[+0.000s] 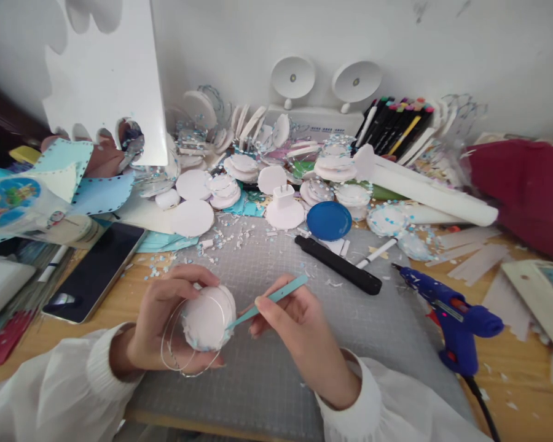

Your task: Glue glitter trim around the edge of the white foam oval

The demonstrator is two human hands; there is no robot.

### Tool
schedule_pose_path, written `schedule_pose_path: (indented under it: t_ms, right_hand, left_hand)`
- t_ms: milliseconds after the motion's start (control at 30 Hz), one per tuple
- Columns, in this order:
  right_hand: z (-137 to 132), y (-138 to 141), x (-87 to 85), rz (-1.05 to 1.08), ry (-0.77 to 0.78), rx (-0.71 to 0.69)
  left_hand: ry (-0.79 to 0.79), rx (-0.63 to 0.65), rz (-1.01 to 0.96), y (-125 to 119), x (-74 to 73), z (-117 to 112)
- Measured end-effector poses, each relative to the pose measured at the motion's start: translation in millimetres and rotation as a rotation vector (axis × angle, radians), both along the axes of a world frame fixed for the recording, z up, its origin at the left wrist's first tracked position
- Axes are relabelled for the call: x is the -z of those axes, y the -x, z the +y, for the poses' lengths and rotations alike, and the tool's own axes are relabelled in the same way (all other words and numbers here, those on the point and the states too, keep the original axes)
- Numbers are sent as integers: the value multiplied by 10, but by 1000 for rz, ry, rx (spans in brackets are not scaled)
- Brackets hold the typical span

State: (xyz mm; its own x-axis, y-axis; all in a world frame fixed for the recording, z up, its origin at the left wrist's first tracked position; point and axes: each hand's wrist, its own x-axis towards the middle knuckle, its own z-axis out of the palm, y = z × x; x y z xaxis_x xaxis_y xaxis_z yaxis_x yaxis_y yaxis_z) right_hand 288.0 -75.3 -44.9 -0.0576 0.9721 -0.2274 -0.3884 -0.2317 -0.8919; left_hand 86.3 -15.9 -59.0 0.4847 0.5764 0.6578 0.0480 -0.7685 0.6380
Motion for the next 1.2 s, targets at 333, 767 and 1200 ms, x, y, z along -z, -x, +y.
schedule_pose_path:
  t_ms: [333, 767, 1200]
  right_hand:
    - [11, 9, -19, -20, -12, 27]
    - [138, -79, -65, 24, -10, 373]
    - [367, -238, 75, -393, -321, 378]
  left_hand:
    - [46, 0, -12, -24, -10, -5]
    - [165, 94, 4, -3, 14, -7]
    - [179, 370, 378, -23, -40, -60]
